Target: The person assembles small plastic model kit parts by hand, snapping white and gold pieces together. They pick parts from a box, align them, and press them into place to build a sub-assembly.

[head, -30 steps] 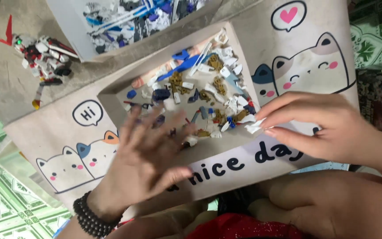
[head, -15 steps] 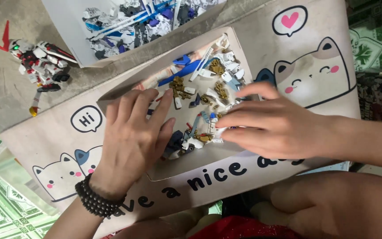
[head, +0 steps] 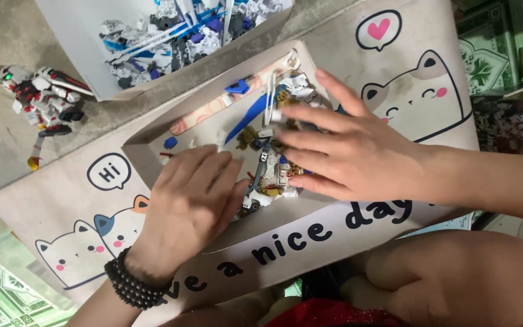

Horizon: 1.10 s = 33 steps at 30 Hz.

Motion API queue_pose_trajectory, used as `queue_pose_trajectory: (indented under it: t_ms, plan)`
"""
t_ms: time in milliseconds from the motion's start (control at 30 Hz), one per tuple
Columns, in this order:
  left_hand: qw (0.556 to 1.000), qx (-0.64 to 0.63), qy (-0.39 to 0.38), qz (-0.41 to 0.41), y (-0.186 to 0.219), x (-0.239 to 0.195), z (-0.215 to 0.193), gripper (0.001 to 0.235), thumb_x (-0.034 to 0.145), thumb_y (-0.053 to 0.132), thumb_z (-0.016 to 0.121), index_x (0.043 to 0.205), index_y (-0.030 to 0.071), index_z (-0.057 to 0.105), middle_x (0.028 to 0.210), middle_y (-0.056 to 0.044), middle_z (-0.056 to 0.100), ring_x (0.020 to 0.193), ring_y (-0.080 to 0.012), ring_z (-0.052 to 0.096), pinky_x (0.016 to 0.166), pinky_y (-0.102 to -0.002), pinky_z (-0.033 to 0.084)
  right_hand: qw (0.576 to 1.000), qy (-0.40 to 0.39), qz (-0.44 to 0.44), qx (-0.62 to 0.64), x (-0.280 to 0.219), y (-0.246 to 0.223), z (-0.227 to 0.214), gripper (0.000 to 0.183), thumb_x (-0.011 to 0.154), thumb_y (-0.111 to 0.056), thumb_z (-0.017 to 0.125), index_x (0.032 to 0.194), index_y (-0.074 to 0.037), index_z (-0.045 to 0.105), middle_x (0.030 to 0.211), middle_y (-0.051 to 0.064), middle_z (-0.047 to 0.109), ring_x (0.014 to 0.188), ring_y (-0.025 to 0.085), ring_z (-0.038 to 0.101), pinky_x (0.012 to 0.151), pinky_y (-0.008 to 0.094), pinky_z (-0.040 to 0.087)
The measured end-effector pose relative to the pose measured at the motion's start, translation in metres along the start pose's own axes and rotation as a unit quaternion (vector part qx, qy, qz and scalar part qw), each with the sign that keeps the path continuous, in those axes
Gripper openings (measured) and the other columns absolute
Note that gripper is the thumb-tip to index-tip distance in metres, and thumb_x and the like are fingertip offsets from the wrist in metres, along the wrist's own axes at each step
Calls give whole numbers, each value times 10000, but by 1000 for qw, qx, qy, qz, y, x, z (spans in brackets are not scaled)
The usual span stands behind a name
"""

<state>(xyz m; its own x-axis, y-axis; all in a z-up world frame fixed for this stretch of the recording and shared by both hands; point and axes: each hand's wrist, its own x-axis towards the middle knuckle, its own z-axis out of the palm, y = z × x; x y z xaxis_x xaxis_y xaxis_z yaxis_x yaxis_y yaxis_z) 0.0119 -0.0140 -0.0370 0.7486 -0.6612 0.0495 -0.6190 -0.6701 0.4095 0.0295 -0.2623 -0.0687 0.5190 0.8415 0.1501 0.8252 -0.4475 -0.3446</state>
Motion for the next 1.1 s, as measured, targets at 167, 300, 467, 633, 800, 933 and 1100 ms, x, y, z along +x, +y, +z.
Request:
queue_pose_trajectory:
  t_ms: [167, 300, 467, 633, 800, 933, 1100]
  plan:
    - [997, 64, -38, -31, -2, 1, 6, 496, 841, 249, 622, 1282, 48, 517, 1271, -123, 548, 1183, -289, 504, 950, -401, 412, 997, 18, 19, 79, 2, 2, -8, 325, 894, -296, 587, 1069, -34, 667, 1195, 123, 594, 1283, 283, 413, 1133, 527, 73]
    - [992, 108, -27, -57, -8, -3, 10, 502, 880, 371, 591, 1244, 26, 565, 1260, -125, 604, 1179, -277, 526, 950, -401, 431, 999, -29, 24, 30, 3, 4, -5, 420, 919, -392, 533, 1080, -24, 659, 1302, 155, 566, 1404, 351, 233, 1124, 587, -17]
    - [994, 87, -21, -63, -9, -6, 5, 570, 865, 326, 625, 1326, 22, 486, 1313, -152, 538, 1221, -303, 489, 952, -393, 396, 982, 75, -51, 165, -4, -1, -9, 226, 842, -212, 631, 973, -29, 659, 1227, 152, 575, 1262, 340, 403, 1070, 643, 75]
    - [995, 60, -74, -27, -9, -1, 1, 589, 836, 380, 598, 1318, 56, 504, 1367, -104, 517, 1236, -241, 505, 1002, -389, 351, 984, 46, -113, 129, -14, -2, 4, 230, 859, -259, 591, 860, -34, 640, 1054, 139, 661, 1131, 310, 579, 1051, 631, 205]
    - [998, 39, 15, -54, -7, 1, 2, 437, 828, 207, 675, 1201, -9, 600, 1194, -138, 594, 1055, -276, 581, 900, -369, 445, 983, 103, -98, 119, -18, -3, 14, 247, 855, -247, 614, 867, -6, 666, 1061, 109, 675, 1061, 234, 610, 1006, 495, 348]
    - [996, 64, 16, -64, -7, -1, 6, 418, 844, 191, 654, 1207, -9, 597, 1144, -108, 597, 996, -248, 580, 815, -342, 459, 983, 114, -100, 105, -20, -4, 18, 251, 852, -244, 605, 877, -5, 677, 1062, 104, 679, 1071, 235, 611, 996, 476, 357]
    - [995, 72, 29, -67, -7, -2, 7, 367, 819, 107, 653, 1171, 8, 624, 1125, -79, 599, 962, -227, 582, 774, -331, 482, 981, 141, -108, 80, -24, -1, 27, 340, 863, -295, 587, 1030, -18, 690, 1163, 102, 646, 991, 211, 629, 979, 434, 377]
